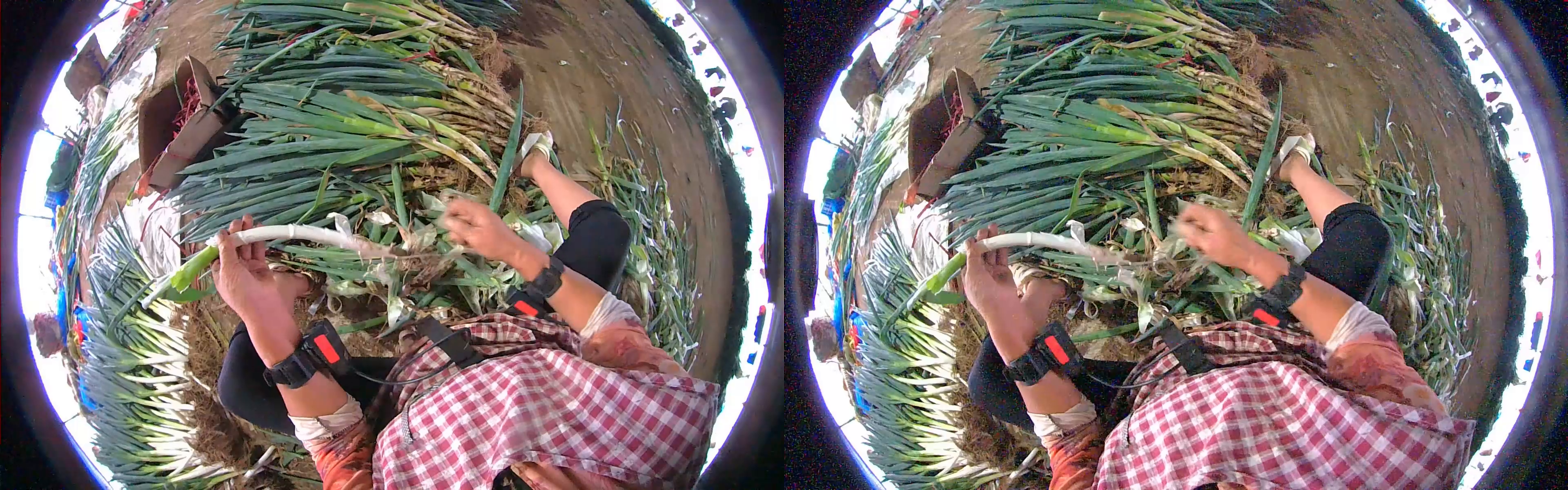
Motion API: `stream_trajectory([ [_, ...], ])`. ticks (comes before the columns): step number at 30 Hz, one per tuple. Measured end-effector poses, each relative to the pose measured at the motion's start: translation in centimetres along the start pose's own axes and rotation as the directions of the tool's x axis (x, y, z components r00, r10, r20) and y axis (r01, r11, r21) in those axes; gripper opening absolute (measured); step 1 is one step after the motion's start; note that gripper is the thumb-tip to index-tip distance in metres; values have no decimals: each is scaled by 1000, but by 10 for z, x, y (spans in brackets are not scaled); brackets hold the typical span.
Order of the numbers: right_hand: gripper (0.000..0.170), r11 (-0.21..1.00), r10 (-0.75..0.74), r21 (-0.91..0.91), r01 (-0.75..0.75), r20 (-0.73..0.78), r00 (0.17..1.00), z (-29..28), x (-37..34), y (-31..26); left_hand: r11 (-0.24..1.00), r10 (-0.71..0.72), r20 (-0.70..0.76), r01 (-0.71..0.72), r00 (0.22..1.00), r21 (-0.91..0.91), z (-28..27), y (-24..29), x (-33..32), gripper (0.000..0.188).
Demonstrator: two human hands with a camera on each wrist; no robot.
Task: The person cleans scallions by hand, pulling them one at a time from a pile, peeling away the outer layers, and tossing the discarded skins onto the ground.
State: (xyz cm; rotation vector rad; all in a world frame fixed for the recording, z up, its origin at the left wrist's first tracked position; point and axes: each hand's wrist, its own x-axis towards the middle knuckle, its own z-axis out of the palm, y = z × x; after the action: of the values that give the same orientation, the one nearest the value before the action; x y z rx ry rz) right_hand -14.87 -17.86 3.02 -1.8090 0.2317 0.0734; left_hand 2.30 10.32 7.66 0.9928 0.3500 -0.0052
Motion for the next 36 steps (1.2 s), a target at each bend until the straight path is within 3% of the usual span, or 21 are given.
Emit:
stream_trajectory([
  [1,16,1000,-2,0,2,1,1000,-10,-7,14,1000,19,-18,-19,1000,-18,3,2,-3,29],
  [3,26,853,364,-390,-347,-31,931,-24,-15,22,1000,15,-4,-15,1000,-12,4,1,-2,29],
  [4,26,852,368,-385,-353,-38,929,-21,-14,22,1000,3,11,-3,1000,0,5,-1,-3,30],
  [5,31,847,42,-528,-66,-57,997,-13,-8,24,1000,-4,21,4,1000,5,8,-3,-6,30],
  [6,37,726,-286,-659,198,-27,958,-1,0,16,1000,-15,8,15,1000,12,12,-5,-9,29],
  [8,43,964,-9,-264,21,44,999,23,19,-29,1000,-22,6,22,1000,20,21,-8,-12,28],
  [10,42,992,22,118,-34,103,994,52,39,-55,998,-41,15,40,999,39,22,-8,-15,29],
  [11,42,992,19,125,-32,103,994,63,45,-65,998,-36,16,36,999,46,23,-8,-15,29],
  [13,34,980,-127,-153,128,13,992,81,52,-78,999,-49,0,49,999,9,22,-7,-15,29],
  [16,28,935,-235,-288,205,-72,969,96,51,-71,999,-49,-51,50,997,21,15,-10,-11,30],
  [20,32,891,-274,-416,181,-177,945,104,53,-51,996,-84,-38,86,996,36,17,-16,-16,34],
  [21,32,892,-271,-418,175,-181,945,99,55,-54,998,-65,-5,65,998,15,17,-17,-14,32],
  [22,32,985,-26,-173,10,-88,996,91,57,-58,999,-44,28,44,999,-7,17,-18,-13,29],
  [23,32,979,190,58,-194,65,980,85,58,-60,999,-41,39,42,998,-30,18,-18,-13,29],
  [27,31,998,49,-43,-48,33,998,86,57,-66,1000,13,12,-14,1000,23,21,-11,-17,29],
  [29,27,991,39,124,-41,19,999,91,52,-77,999,8,2,-8,1000,43,20,-8,-15,31],
  [30,27,992,37,124,-39,21,999,94,51,-75,999,10,1,-10,1000,42,19,-7,-15,31],
  [32,25,946,-280,-204,251,-125,952,99,51,-67,999,27,46,-29,999,43,17,-8,-14,30],
  [36,24,951,-220,-242,194,-89,971,98,49,-67,1000,20,45,-21,999,23,11,-10,-20,29],
])
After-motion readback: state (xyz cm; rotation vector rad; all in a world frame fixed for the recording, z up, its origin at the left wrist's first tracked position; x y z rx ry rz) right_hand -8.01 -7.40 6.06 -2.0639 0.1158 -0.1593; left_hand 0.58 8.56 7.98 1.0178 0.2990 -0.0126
